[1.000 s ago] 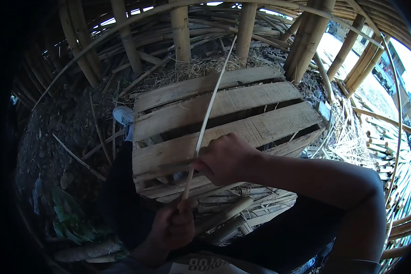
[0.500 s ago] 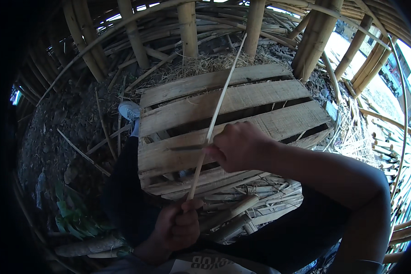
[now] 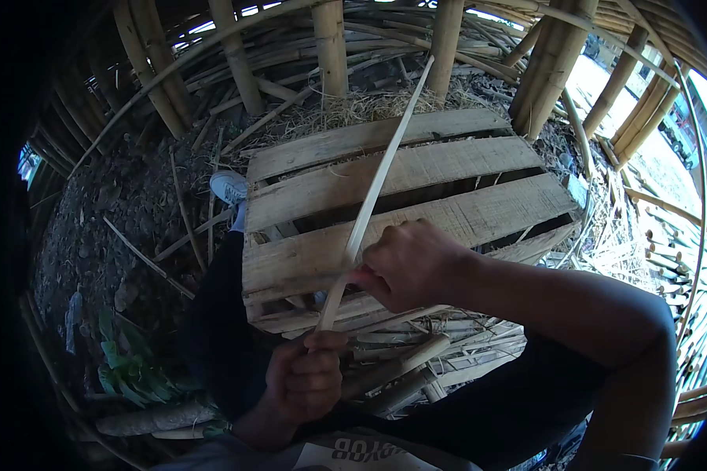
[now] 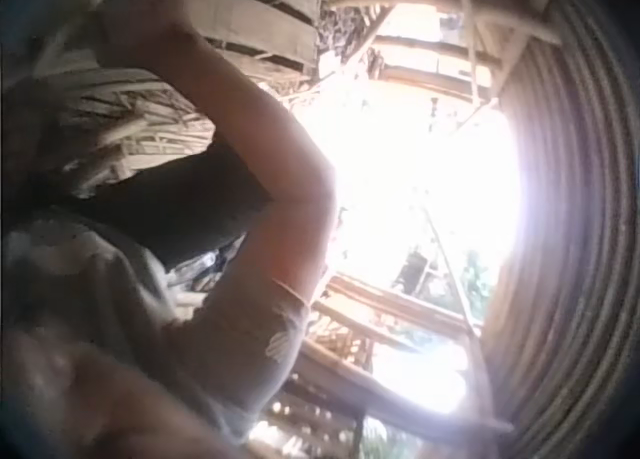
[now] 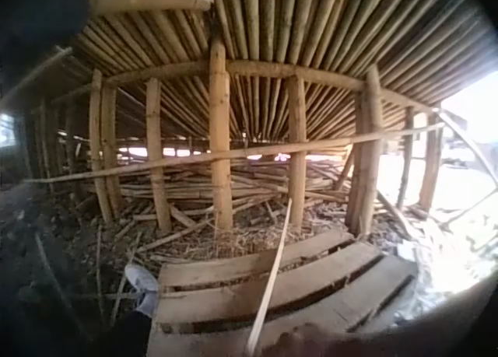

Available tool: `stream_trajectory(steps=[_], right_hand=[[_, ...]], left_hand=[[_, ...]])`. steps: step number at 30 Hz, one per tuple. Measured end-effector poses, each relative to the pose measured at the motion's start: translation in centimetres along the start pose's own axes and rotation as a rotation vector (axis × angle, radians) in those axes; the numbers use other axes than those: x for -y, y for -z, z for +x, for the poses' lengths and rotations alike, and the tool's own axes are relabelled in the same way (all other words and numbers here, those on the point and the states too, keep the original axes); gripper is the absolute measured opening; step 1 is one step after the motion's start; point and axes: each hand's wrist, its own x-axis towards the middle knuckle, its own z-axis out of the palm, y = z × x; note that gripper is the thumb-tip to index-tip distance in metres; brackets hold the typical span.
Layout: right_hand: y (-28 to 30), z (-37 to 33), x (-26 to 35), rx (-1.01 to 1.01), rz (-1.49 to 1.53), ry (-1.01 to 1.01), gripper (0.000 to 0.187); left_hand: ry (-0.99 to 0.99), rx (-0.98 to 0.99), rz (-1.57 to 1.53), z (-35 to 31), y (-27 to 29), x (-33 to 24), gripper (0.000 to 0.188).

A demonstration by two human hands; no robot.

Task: The person is using a knife to shave and smooth a thin bamboo strip while sitting on a wooden crate.

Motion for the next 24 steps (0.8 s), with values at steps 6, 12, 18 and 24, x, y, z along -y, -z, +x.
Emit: stream_trajectory(steps=[6,12,18,24], right_hand=[[0.3,-0.6,0.8,0.054,-0.074,-0.288,0.046],[0.5,-0.7,4.4,0.119,0.11,0.045,0.044],[-0.3,-0.1,2.0,0.046,0.009,0.025,0.045],[0.1,-0.4,-0.3,-0.001,-0.014,0.029,0.046]], left_hand=[[0.037,0.036,0.041,-0.3,0.1,1.5,0.017],[0.009,0.003,0.026,-0.2,0.0,0.7,0.014],[-0.011,0.02,-0.003,-0.1,-0.2,-0.6,0.008],[-0.027,0.041,-0.062,-0.4,-0.8,-1.1,0.007]])
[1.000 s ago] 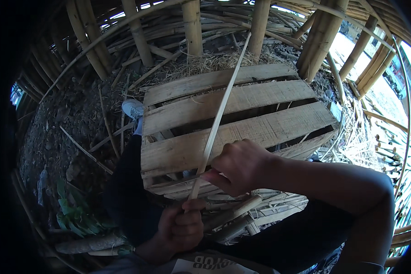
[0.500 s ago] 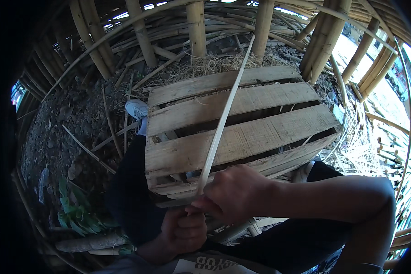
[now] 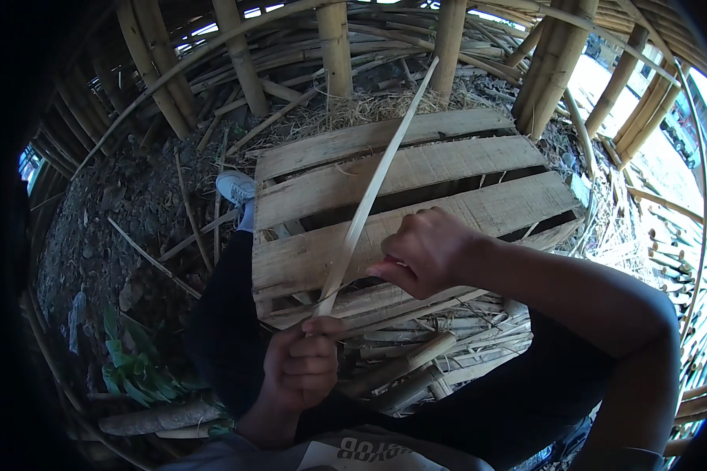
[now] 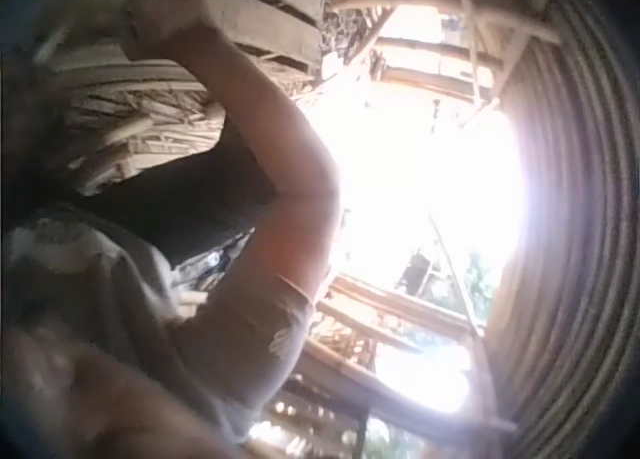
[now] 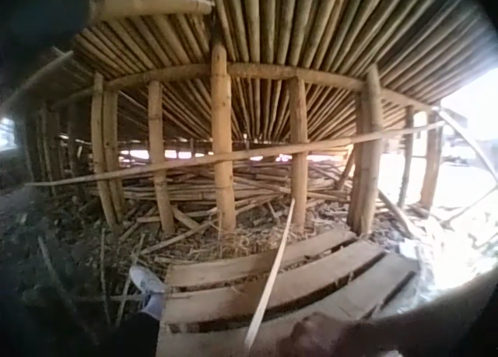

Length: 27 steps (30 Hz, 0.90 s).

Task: The person is using a knife to shave and smooth a thin bamboo strip while sitting on a wooden crate.

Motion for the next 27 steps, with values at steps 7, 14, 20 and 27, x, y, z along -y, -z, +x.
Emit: stream_trajectory(steps=[7,14,20,27], right_hand=[[1.3,-0.1,4.6,-0.005,0.136,-0.105,0.042],[-0.7,0.6,6.4,0.01,0.179,-0.115,0.042],[-0.4,1.2,5.9,0.12,0.07,-0.07,0.038],[-0.6,1.2,-1.1,-0.019,-0.208,-0.268,0.044]], left_hand=[[-0.002,0.012,0.09,-0.6,-0.3,-1.7,0.023],[-0.096,0.016,0.254,-0.1,0.4,0.2,0.021],[-0.111,-0.152,0.391,-0.1,0.9,1.1,0.023],[-0.009,-0.122,0.27,-0.5,0.2,-0.2,0.032]])
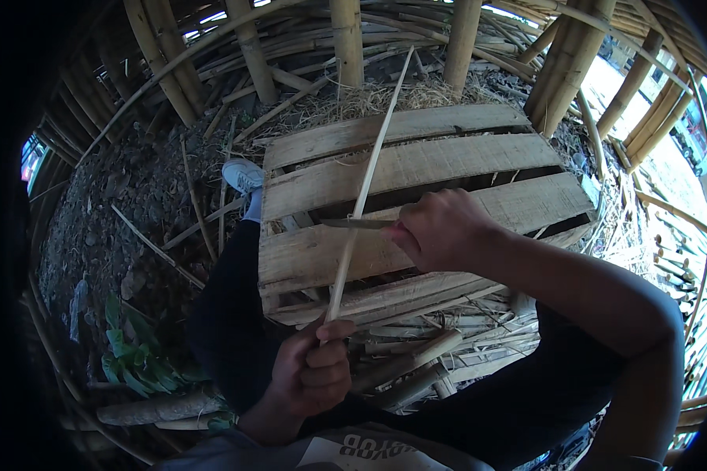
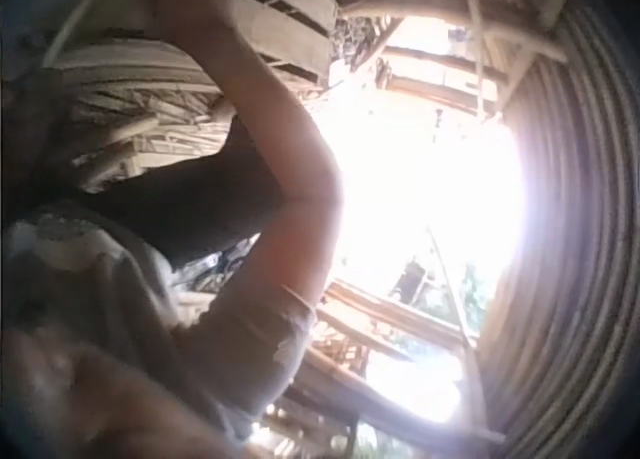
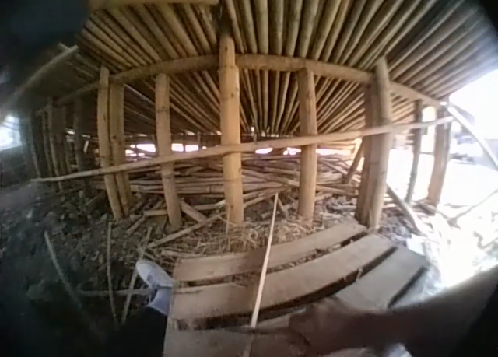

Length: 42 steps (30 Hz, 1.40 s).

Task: The person is using a knife to shave and smooth a thin bamboo strip while sitting on a wooden crate.

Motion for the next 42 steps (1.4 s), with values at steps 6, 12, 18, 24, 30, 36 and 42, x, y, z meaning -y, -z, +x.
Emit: stream_trajectory(steps=[6,12,18,24,30,36,42], right_hand=[[0.2,-2.3,6.1,0.036,0.261,0.306,0.048],[0.3,0.3,-1.1,0.003,0.027,-0.027,0.052],[0.8,-1.3,3.7,0.035,0.258,0.27,0.044],[1.0,-1.3,1.9,0.018,0.072,0.121,0.043],[1.2,-0.1,-0.2,0.177,0.176,0.117,0.047],[1.8,-2.0,2.9,0.204,0.172,0.144,0.051],[1.3,-2.0,2.0,0.278,0.175,0.158,0.049]], left_hand=[[-0.034,0.032,0.017,0.6,0.3,1.2,0.029],[0.033,0.08,0.022,0.4,0.2,1.6,0.034],[-0.011,0.18,-0.143,0.6,0.8,2.7,0.022],[0.065,0.241,-0.254,1.0,0.7,2.7,0.022],[0.084,0.209,-0.265,1.0,0.7,2.6,0.023],[0.086,0.135,-0.125,0.8,1.3,3.6,0.027],[-0.077,-0.514,0.613,0.8,-1.0,2.8,0.035]])
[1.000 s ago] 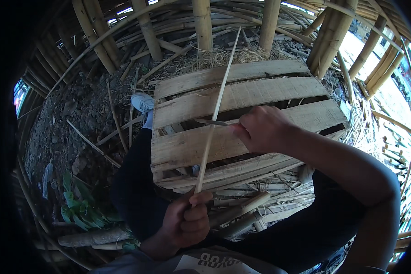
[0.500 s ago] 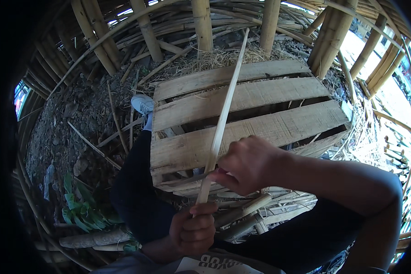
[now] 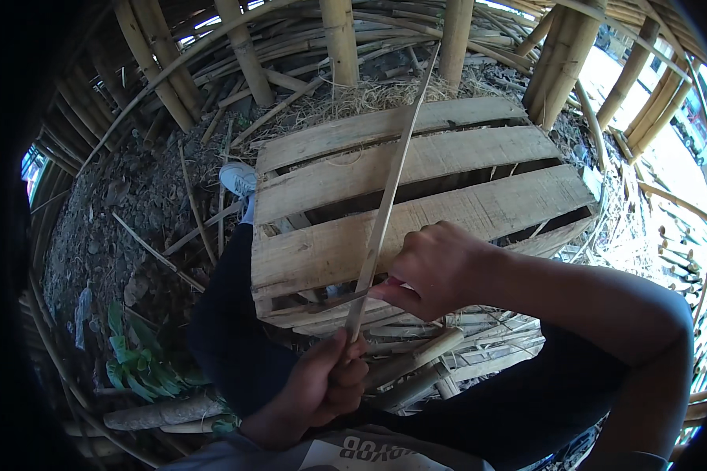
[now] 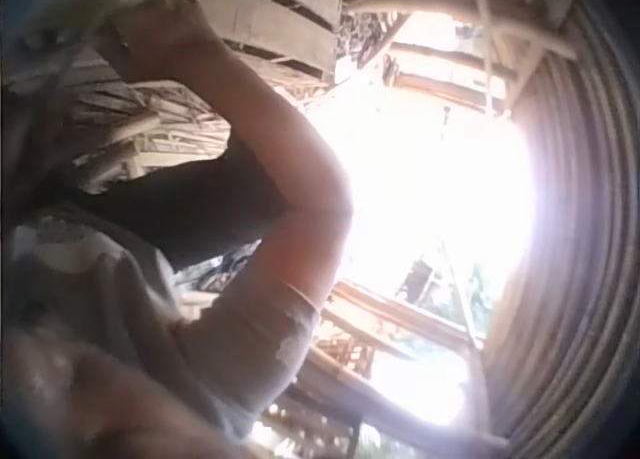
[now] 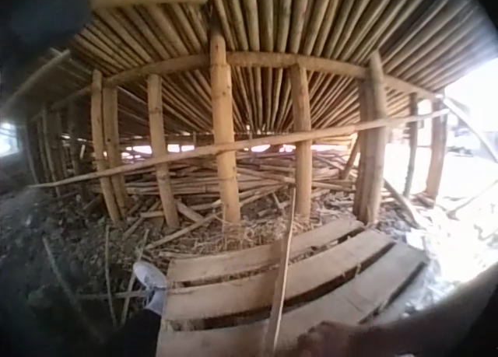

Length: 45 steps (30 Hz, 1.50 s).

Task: The person is using a knife to shave and smooth a thin bamboo strip while sitting on a wooden crate.

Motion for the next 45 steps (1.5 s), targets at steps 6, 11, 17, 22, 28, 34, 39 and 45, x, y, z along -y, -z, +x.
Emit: stream_trajectory(steps=[6,11,17,22,28,34,39,45], right_hand=[[-0.2,-0.1,-4.7,-0.19,-0.187,-0.104,0.053],[0.2,0.5,0.0,-0.034,-0.047,-0.161,0.054],[-0.7,-0.7,4.2,-0.23,-0.003,0.17,0.047],[-0.8,0.0,1.8,-0.213,0.019,0.18,0.045],[-1.0,0.9,-5.6,-0.362,-0.241,-0.22,0.052],[-1.2,-0.2,4.7,-0.207,0.084,0.156,0.047],[-0.3,0.4,0.8,-0.258,0.002,0.078,0.044],[-0.1,0.1,3.2,-0.147,0.07,0.082,0.047]], left_hand=[[0.001,0.02,0.084,-0.5,0.1,-0.3,0.037],[0.055,0.062,-0.059,-0.9,-0.1,0.5,0.034],[0.033,0.015,-0.054,-0.7,0.4,-0.2,0.033],[0.02,0.094,-0.049,-0.4,1.0,-1.3,0.034],[0.052,0.182,-0.137,-1.2,0.7,-0.3,0.035],[0.097,0.359,-0.339,-0.5,1.9,0.0,0.037],[0.101,0.474,-0.45,0.1,2.2,-0.5,0.036],[0.131,0.567,-0.586,-0.6,1.6,0.6,0.036]])
